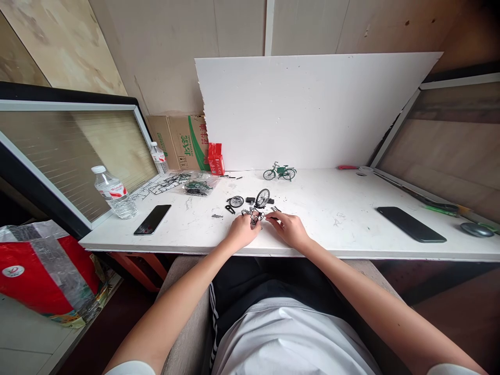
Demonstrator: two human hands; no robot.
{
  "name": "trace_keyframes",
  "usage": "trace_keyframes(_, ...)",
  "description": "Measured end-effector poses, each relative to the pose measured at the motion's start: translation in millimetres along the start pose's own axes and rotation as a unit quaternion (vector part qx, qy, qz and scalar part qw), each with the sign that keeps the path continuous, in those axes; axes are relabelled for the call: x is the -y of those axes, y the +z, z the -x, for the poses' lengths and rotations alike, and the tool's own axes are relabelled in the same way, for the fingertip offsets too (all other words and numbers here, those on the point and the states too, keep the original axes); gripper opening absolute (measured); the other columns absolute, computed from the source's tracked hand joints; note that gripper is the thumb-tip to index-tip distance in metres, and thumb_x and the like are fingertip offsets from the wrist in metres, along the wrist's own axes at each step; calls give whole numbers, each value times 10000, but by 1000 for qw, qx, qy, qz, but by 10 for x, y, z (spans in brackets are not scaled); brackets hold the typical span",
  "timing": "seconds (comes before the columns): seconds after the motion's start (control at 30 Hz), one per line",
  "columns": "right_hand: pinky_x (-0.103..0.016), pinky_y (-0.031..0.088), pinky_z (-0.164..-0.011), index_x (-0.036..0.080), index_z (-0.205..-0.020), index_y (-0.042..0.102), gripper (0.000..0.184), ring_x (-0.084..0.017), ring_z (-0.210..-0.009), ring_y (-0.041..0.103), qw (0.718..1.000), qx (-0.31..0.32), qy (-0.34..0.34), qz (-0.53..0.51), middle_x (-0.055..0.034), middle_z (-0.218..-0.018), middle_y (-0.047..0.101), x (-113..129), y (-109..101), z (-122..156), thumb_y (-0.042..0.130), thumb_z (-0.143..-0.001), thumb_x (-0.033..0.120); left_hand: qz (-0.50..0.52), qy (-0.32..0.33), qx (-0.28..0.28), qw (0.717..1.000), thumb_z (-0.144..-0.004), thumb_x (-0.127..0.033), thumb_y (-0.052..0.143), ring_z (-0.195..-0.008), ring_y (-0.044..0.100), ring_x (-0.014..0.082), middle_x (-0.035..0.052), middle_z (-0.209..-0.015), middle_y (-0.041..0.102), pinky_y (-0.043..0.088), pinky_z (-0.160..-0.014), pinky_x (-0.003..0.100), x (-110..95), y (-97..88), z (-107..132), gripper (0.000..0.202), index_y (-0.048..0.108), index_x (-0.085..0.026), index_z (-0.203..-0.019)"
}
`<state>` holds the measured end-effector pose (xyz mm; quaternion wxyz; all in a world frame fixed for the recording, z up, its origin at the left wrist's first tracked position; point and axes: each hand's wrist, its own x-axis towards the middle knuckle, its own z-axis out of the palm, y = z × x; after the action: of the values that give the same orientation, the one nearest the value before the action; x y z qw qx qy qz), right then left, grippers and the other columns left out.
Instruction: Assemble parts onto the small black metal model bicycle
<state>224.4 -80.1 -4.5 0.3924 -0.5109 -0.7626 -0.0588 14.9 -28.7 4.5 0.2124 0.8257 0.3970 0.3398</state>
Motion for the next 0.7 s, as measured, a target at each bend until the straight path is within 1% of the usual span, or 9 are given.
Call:
trace_keyframes(0.3, -292, 555, -673, 257, -1111, 747, 205, -187, -680, 756, 1000, 1, 2, 15, -45, -1050, 834, -2, -1, -2, 554, -1058, 302, 24, -3, -7, 1000, -925, -299, 676, -789, 695, 231, 80, -830, 751, 559, -802, 333, 54, 1, -29, 163, 744, -189, -1023)
trace_keyframes(0.5, -293, 567, -717, 258, -1087, 751, 217, -207, -782, 784, 1000, 3, 3, 6, -44, -1045, 833, -9, -4, -6, 537, -1054, 252, 28, 7, -6, 1000, -949, -265, 613, -844, 722, 235, 82, -894, 777, 563, -838, 335, 84, 8, -50, 156, 725, -194, -1032)
trace_keyframes(0.7, -292, 551, -704, 242, -1094, 740, 235, -197, -748, 764, 1000, -7, 16, 11, -48, -1040, 829, 23, -22, -17, 523, -1024, 185, 34, 5, -13, 999, -957, -271, 612, -872, 732, 240, 98, -974, 793, 574, -882, 355, 120, 33, -48, 177, 730, -193, -1064)
